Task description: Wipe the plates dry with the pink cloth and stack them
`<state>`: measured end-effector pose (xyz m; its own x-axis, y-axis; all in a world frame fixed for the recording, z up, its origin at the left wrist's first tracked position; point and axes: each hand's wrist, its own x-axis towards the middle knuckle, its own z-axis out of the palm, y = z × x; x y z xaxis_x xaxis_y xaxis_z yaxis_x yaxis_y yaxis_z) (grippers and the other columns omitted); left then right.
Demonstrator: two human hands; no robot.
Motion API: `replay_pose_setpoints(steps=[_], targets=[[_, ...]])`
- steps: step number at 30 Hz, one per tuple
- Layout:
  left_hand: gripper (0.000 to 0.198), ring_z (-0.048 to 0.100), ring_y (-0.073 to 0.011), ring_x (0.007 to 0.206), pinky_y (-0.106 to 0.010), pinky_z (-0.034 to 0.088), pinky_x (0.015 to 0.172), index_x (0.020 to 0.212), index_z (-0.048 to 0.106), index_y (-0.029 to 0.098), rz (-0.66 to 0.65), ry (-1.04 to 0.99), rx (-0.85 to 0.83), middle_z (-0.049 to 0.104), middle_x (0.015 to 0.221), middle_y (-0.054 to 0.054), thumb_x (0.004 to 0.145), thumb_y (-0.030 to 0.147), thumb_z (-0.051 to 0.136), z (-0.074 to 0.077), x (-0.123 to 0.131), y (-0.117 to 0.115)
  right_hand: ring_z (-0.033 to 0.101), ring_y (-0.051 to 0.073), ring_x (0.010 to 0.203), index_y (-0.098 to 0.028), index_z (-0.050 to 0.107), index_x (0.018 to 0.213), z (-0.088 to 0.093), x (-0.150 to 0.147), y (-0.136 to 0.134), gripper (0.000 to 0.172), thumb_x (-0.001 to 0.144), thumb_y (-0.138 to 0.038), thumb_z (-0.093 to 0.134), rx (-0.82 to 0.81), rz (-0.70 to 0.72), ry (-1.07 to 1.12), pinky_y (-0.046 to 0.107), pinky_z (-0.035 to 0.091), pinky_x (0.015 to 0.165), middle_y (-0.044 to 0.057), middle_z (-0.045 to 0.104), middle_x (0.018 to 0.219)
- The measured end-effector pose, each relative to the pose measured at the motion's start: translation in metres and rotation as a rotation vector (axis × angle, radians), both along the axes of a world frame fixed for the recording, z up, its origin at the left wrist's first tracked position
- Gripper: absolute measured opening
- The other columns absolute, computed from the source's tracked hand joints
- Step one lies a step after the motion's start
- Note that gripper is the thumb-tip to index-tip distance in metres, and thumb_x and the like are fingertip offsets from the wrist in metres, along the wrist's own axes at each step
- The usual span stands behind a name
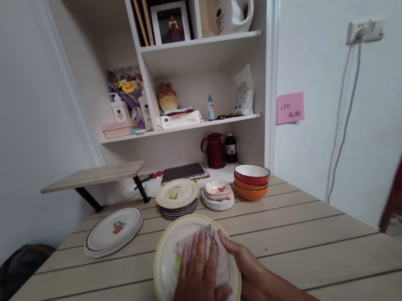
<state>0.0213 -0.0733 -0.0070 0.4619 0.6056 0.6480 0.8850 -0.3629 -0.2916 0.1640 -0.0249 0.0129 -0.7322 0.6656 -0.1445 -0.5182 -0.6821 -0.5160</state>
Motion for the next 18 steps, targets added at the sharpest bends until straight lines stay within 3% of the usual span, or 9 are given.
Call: replay_pose_setpoints(steps=[3, 7, 13, 18], targets=[[0.064, 0.026, -0.0273, 0.141, -0.048, 0.028, 0.109, 0.15, 0.016, 0.015, 0.138, -0.106, 0.044, 0.03, 0.153, -0.012, 0.092, 0.032, 0.04, 0.001, -0.008, 0.002, 0.061, 0.027, 0.112, -0.004, 0.055, 0.127, -0.004, -0.004, -0.003, 0.061, 0.086, -0.049, 0.052, -0.001, 0.019, -0.032, 0.039, 0.038, 0.104, 0.018, 0.068, 0.115], [0.064, 0.027, -0.0291, 0.14, -0.052, 0.029, 0.107, 0.15, 0.014, 0.013, 0.243, -0.219, 0.108, 0.032, 0.152, -0.015, 0.093, 0.027, 0.039, -0.003, -0.014, 0.005, 0.06, 0.026, 0.114, -0.003, 0.053, 0.129, 0.005, 0.004, 0.005, 0.062, 0.088, -0.05, 0.048, -0.007, -0.057, 0.033, 0.039, 0.039, 0.104, 0.018, 0.066, 0.118], [0.068, 0.024, -0.0281, 0.142, -0.044, 0.032, 0.107, 0.149, 0.018, 0.011, 0.014, -0.098, 0.055, 0.031, 0.152, -0.014, 0.091, 0.039, 0.042, -0.009, -0.003, 0.001, 0.062, 0.026, 0.11, -0.003, 0.051, 0.13, 0.018, 0.02, 0.018, 0.066, 0.088, -0.053, 0.047, -0.026, -0.24, 0.031, 0.04, 0.04, 0.103, 0.018, 0.069, 0.112], [0.074, 0.022, -0.0281, 0.142, -0.043, 0.028, 0.109, 0.148, 0.022, 0.011, -0.024, 0.006, 0.024, 0.029, 0.153, -0.013, 0.088, 0.05, 0.043, -0.006, 0.005, -0.004, 0.062, 0.025, 0.111, -0.002, 0.057, 0.124, 0.009, 0.007, 0.003, 0.061, 0.088, -0.051, 0.048, 0.004, -0.06, 0.055, 0.037, 0.038, 0.105, 0.018, 0.069, 0.112]])
